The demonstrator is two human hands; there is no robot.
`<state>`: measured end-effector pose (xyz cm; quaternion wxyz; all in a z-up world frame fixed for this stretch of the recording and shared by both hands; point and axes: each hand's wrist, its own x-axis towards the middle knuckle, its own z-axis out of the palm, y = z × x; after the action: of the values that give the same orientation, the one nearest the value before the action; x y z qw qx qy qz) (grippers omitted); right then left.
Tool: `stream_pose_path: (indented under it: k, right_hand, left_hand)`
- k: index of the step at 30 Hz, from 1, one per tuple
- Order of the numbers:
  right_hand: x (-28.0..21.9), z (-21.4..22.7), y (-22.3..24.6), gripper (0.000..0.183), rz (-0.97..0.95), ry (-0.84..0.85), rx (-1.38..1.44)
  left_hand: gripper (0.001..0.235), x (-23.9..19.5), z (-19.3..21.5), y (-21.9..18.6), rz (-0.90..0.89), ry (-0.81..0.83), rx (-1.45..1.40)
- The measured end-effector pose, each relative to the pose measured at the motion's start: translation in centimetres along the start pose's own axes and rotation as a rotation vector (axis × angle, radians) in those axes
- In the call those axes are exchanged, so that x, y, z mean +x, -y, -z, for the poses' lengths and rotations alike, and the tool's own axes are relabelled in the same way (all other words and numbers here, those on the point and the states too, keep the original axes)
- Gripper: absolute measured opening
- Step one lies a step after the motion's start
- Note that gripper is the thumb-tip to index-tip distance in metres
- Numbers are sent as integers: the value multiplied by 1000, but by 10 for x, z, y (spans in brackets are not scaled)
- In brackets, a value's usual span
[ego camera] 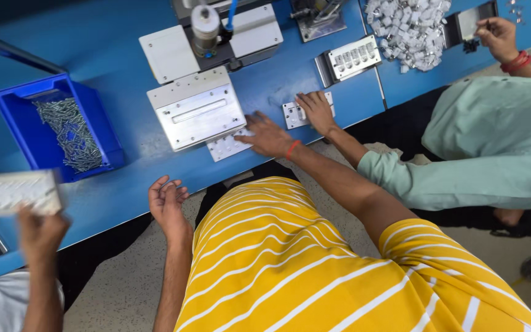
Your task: The person picks small metal pins from a blue bin and places them into slots on a white electrical component tray. They then move the tray to a machine, operate a lever, and place the finished tray aside. The process is repeated with additional trays.
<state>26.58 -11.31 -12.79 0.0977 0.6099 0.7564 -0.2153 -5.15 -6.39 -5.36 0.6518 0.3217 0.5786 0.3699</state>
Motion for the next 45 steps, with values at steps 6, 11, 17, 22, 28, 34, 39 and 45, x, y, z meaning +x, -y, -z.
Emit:
stream_pose_path:
  k: [6,11,17,22,28,34,39,45]
  right_hand:
    - [-39,-2,-45,46,-232,38,-13]
    - [-100,-14,-111,43,-393,-53,-54]
    - [-177,-43,-190,50,-662,-156,-155]
    - [-166,-40,-234,29,-766,-349,-39]
    - [-111,17,-300,100,-495,-157,-313]
    - [-110,73,-288,105,-427,121,-351]
    - [-104,134,-190,92,-379,122,-105]
    - [-43,169,-24,84,30,-351,274]
  left_hand:
    - [21,-3,-22,-1,10,27,63]
    - [21,-5,-31,-3,6,-3,60]
    - [21,-8,-35,0,-9,-29,80]
    - [21,-6,-39,5,-13,-54,36]
    - [23,0,-42,14,-63,-82,78]
    - [52,3,-40,18,-143,-27,236]
    - [79,13,-47,10,13,70,202]
    - [88,30,-70,9,19,162,72]
